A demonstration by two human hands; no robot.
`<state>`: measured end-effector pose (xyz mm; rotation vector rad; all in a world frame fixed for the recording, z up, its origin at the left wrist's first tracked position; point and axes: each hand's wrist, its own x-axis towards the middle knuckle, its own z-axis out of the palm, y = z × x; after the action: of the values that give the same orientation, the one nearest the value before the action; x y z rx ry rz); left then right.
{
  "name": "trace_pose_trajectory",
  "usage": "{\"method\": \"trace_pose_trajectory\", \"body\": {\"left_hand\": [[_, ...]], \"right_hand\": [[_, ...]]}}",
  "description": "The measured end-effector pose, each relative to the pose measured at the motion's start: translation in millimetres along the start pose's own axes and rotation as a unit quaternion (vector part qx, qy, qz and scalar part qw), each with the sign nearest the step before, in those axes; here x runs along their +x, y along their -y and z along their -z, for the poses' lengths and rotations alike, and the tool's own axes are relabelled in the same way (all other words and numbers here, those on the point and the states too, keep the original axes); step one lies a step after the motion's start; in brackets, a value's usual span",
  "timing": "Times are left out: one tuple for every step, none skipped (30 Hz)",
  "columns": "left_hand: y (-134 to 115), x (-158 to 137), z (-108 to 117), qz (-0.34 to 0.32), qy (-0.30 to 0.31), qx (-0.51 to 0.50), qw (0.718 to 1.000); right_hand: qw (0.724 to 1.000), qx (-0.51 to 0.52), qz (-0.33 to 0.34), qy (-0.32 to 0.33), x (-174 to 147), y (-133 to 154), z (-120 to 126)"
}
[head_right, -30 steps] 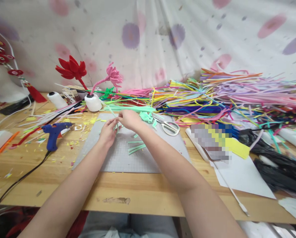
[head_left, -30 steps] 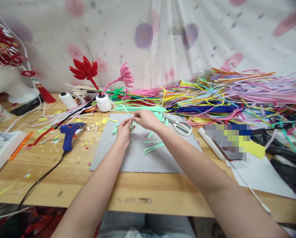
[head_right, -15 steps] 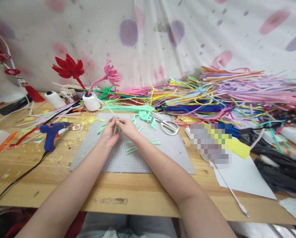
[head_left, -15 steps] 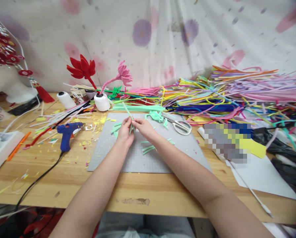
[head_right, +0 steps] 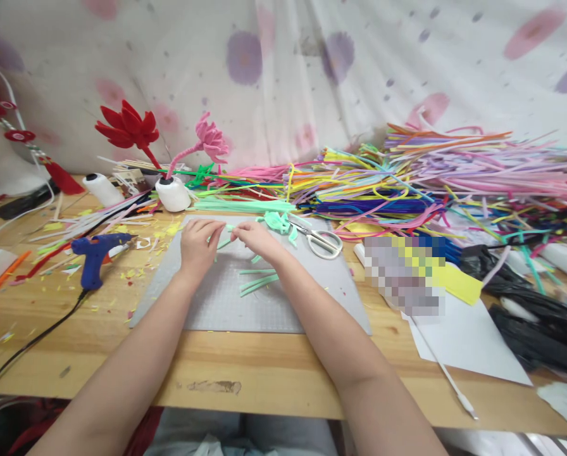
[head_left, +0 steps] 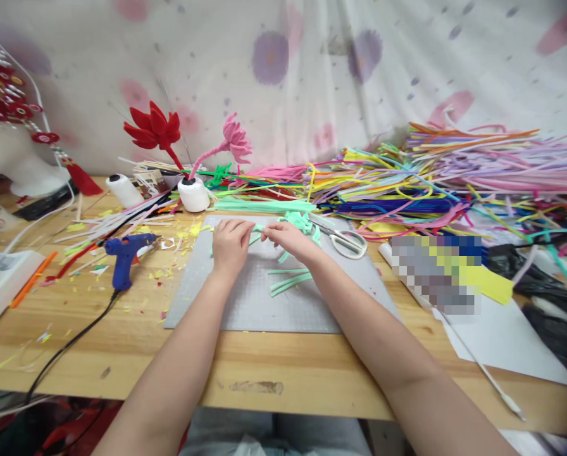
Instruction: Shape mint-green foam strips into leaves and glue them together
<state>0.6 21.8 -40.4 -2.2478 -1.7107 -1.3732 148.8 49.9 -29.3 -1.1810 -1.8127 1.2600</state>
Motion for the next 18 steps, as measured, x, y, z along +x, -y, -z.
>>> {"method": "trace_pose_trajectory", "body": {"left_hand": [[0,0,-1,0.006,0.004,0.006,1.0],[-1,-1,-2,0.014,0.007,0.005,1.0],[-2,-2,-3,0.023,0.01,-0.004,1.0],[-3,-3,-3,0.033,0.016,-0.021,0.999],[-5,-4,-4,0.045,0.022,-0.046,0.998],[-5,-5,-5,0.059,0.026,-0.075,0.995],[-6,-6,-7,0.078,0.027,-0.11,0.991],[-6,-6,-8,0.101,0.028,-0.149,0.983],[-6,-7,-9,0.13,0.028,-0.194,0.972],[-7,-7,-11,0.164,0.029,-0.242,0.956],[-7,-7,-13,0.202,0.03,-0.291,0.935],[-8,-7,-15,0.24,0.029,-0.338,0.91],[-9,-7,-16,0.277,0.025,-0.379,0.882],[-9,-7,-18,0.312,0.02,-0.413,0.855],[-10,-7,-19,0.344,0.012,-0.44,0.829],[-10,-7,-20,0.371,0.005,-0.462,0.805],[-10,-7,-20,0.391,0.0,-0.482,0.784],[-10,-6,-21,0.405,-0.004,-0.5,0.766]], "right_hand": [[1.0,-0.003,0.009,-0.005,-1,-1,0],[1.0,-0.008,0.018,-0.014,-2,-2,0],[0.999,-0.015,0.027,-0.023,-2,-3,0],[0.999,-0.026,0.036,-0.032,-3,-4,0],[0.997,-0.041,0.043,-0.039,-3,-4,0],[0.996,-0.057,0.048,-0.042,-3,-5,1],[0.995,-0.07,0.051,-0.039,-3,-5,2],[0.995,-0.078,0.054,-0.032,-3,-5,3],[0.995,-0.078,0.056,-0.024,-3,-5,4],[0.996,-0.071,0.06,-0.015,-3,-6,4],[0.996,-0.062,0.066,-0.007,-3,-6,4],[0.996,-0.052,0.072,-0.002,-3,-6,3],[0.996,-0.045,0.078,0.0,-3,-6,1],[0.996,-0.042,0.081,-0.004,-4,-6,-1],[0.995,-0.042,0.084,-0.012,-4,-6,-4],[0.995,-0.047,0.088,-0.023,-4,-6,-8],[0.993,-0.054,0.095,-0.035,-5,-5,-11],[0.991,-0.067,0.106,-0.048,-5,-5,-14]]}}
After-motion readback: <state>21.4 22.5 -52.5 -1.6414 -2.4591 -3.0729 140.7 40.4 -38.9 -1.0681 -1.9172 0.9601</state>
